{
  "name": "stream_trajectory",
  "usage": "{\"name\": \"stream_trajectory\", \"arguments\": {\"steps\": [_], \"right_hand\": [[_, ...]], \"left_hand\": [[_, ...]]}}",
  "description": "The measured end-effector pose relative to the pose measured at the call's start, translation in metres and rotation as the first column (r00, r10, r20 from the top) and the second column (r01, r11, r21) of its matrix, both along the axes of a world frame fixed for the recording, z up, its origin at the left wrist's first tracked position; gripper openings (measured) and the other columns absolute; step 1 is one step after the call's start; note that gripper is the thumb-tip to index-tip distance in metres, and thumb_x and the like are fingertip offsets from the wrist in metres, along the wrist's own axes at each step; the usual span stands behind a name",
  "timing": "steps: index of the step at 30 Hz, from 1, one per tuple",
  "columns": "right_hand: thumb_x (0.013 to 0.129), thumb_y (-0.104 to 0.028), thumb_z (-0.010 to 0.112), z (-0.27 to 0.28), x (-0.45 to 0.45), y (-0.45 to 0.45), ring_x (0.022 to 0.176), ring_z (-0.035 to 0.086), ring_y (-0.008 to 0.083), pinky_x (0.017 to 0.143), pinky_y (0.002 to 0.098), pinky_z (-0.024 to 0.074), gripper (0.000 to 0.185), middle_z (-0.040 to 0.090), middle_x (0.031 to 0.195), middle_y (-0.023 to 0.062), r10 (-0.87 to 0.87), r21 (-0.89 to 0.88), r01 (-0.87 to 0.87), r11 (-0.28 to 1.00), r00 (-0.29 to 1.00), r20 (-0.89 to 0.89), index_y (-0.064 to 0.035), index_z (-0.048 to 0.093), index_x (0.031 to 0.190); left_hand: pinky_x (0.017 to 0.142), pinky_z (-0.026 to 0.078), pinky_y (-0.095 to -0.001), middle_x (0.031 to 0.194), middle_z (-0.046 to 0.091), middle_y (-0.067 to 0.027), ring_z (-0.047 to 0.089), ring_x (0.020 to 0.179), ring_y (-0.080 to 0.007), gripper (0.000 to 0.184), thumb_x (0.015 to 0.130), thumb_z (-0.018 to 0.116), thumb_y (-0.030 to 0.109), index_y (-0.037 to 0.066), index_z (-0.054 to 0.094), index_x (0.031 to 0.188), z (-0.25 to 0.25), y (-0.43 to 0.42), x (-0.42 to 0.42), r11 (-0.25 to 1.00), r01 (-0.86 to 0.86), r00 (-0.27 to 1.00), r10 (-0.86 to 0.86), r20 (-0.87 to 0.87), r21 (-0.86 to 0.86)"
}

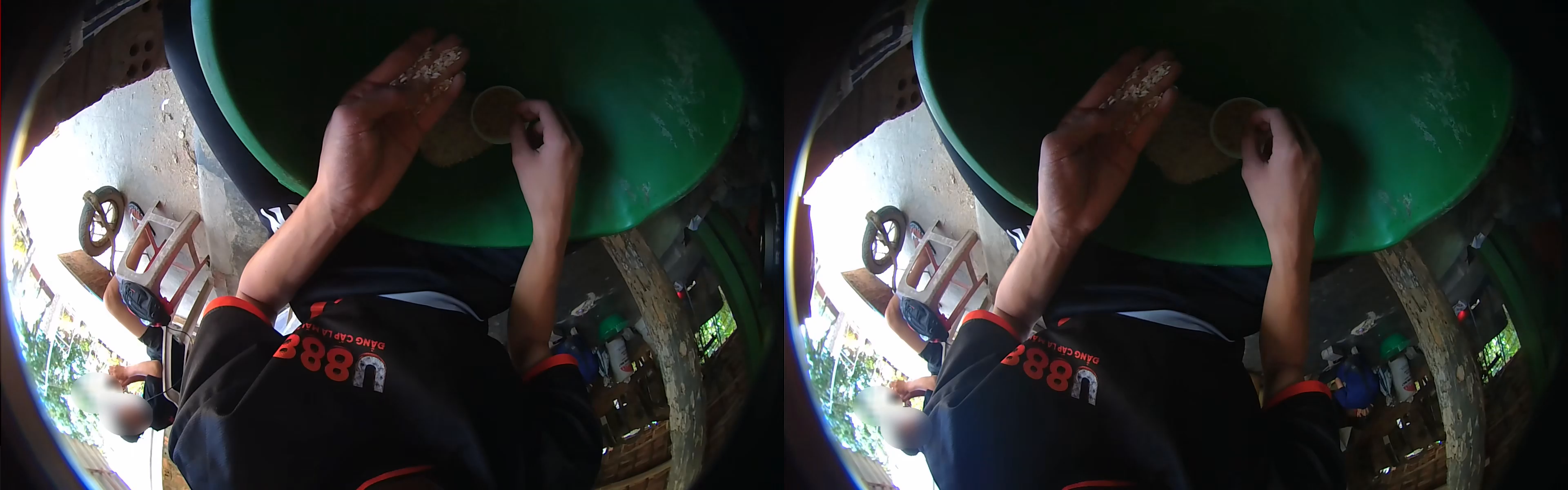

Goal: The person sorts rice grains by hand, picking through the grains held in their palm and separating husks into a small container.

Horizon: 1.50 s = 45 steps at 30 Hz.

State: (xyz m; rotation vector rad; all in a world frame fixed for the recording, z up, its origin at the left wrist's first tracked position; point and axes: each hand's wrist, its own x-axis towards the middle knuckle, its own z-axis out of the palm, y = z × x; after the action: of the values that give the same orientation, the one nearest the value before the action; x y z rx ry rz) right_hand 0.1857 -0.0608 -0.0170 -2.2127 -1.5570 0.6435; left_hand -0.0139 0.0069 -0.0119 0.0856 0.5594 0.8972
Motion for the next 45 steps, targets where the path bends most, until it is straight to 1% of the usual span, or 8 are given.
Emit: {"name": "stream_trajectory", "arguments": {"steps": [5, 7, 11, 15, 24, 33, 39, 45], "right_hand": [[0.086, 0.0, 0.071, 0.027, -0.032, 0.022, 0.074, 0.068, 0.0265, 0.063, 0.0346, 0.0532, 0.012, 0.067, 0.089, 0.0117, 0.04, 0.205, 0.0, 0.979, 0.98, -0.194, -0.003, 0.067, 0.097], [0.084, 0.002, 0.074, 0.03, -0.042, 0.032, 0.071, 0.067, 0.0237, 0.06, 0.0308, 0.0517, 0.015, 0.066, 0.087, 0.0094, 0.217, 0.416, -0.124, 0.901, 0.959, -0.184, -0.0036, 0.069, 0.098], [0.083, -0.001, 0.076, 0.027, -0.061, 0.045, 0.076, 0.069, 0.0256, 0.062, 0.0337, 0.0544, 0.016, 0.067, 0.09, 0.0079, 0.355, 0.497, -0.26, 0.828, 0.929, -0.104, -0.0039, 0.071, 0.098], [0.084, -0.001, 0.075, 0.026, -0.076, 0.042, 0.078, 0.07, 0.0262, 0.064, 0.0338, 0.0563, 0.019, 0.066, 0.092, 0.009, 0.354, 0.469, -0.304, 0.829, 0.935, -0.021, -0.0017, 0.072, 0.102], [0.083, 0.001, 0.077, 0.033, -0.076, 0.032, 0.076, 0.068, 0.0224, 0.064, 0.033, 0.0537, 0.02, 0.066, 0.092, 0.0071, 0.229, 0.428, -0.158, 0.89, 0.966, -0.119, -0.0038, 0.074, 0.103], [0.084, 0.003, 0.075, 0.028, -0.079, 0.035, 0.079, 0.069, 0.0238, 0.064, 0.0341, 0.0536, 0.019, 0.065, 0.093, 0.0083, 0.286, 0.454, -0.236, 0.859, 0.957, -0.044, -0.0016, 0.07, 0.101], [0.087, 0.003, 0.072, 0.019, -0.073, 0.03, 0.077, 0.066, 0.0268, 0.064, 0.0355, 0.0518, 0.013, 0.063, 0.09, 0.0103, 0.247, 0.425, -0.099, 0.9, 0.919, -0.307, -0.0006, 0.064, 0.097], [0.092, 0.001, 0.067, 0.01, -0.064, 0.031, 0.078, 0.066, 0.0237, 0.063, 0.0332, 0.05, 0.009, 0.063, 0.09, 0.0098, 0.217, 0.471, -0.041, 0.881, 0.921, -0.325, -0.0009, 0.061, 0.098]], "left_hand": [[0.126, 0.028, -0.0444, 0.154, 0.041, -0.0258, 0.04, 0.145, -0.0326, 0.063, 0.093, 0.044, 0.003, -0.009, 0.029, 0.153, 0.004, 0.001, 0.002, 1.0, 0.025, 1.0, -0.025, -0.014, 0.016], [0.124, 0.032, -0.0449, 0.15, 0.047, -0.024, 0.045, 0.142, -0.0305, 0.061, 0.094, 0.043, 0.005, -0.008, 0.031, 0.153, 0.005, 0.001, -0.001, 1.0, 0.008, 1.0, -0.008, 0.01, -0.018], [0.117, 0.035, -0.0435, 0.149, 0.05, -0.0184, 0.049, 0.136, -0.028, 0.057, 0.103, 0.038, 0.025, -0.004, 0.036, 0.153, 0.007, 0.001, -0.004, 0.993, 0.025, 0.996, -0.015, 0.083, -0.116], [0.115, 0.035, -0.0421, 0.149, 0.051, -0.0138, 0.049, 0.135, -0.0266, 0.062, 0.107, 0.036, 0.042, 0.001, 0.038, 0.154, 0.011, 0.001, -0.007, 0.988, 0.043, 0.998, -0.034, 0.06, -0.146], [0.12, 0.03, -0.0445, 0.156, 0.044, -0.0135, 0.045, 0.138, -0.0262, 0.064, 0.108, 0.033, 0.046, 0.002, 0.036, 0.155, 0.014, 0.0, -0.007, 0.988, -0.015, 0.99, 0.036, 0.134, -0.156], [0.119, 0.03, -0.0443, 0.155, 0.045, -0.0134, 0.043, 0.14, -0.0263, 0.065, 0.108, 0.032, 0.047, 0.001, 0.036, 0.154, 0.012, -0.002, -0.005, 0.992, 0.047, 0.994, -0.034, 0.108, -0.119], [0.118, 0.03, -0.0452, 0.151, 0.048, -0.0149, 0.046, 0.137, -0.0275, 0.064, 0.108, 0.032, 0.046, 0.0, 0.037, 0.154, 0.013, -0.002, -0.006, 0.991, 0.008, 0.993, 0.007, 0.119, -0.132], [0.123, 0.025, -0.0466, 0.156, 0.042, -0.0187, 0.04, 0.144, -0.029, 0.065, 0.108, 0.031, 0.045, -0.003, 0.036, 0.153, 0.013, 0.0, 0.0, 0.99, -0.01, 0.987, 0.033, 0.16, -0.144]]}}
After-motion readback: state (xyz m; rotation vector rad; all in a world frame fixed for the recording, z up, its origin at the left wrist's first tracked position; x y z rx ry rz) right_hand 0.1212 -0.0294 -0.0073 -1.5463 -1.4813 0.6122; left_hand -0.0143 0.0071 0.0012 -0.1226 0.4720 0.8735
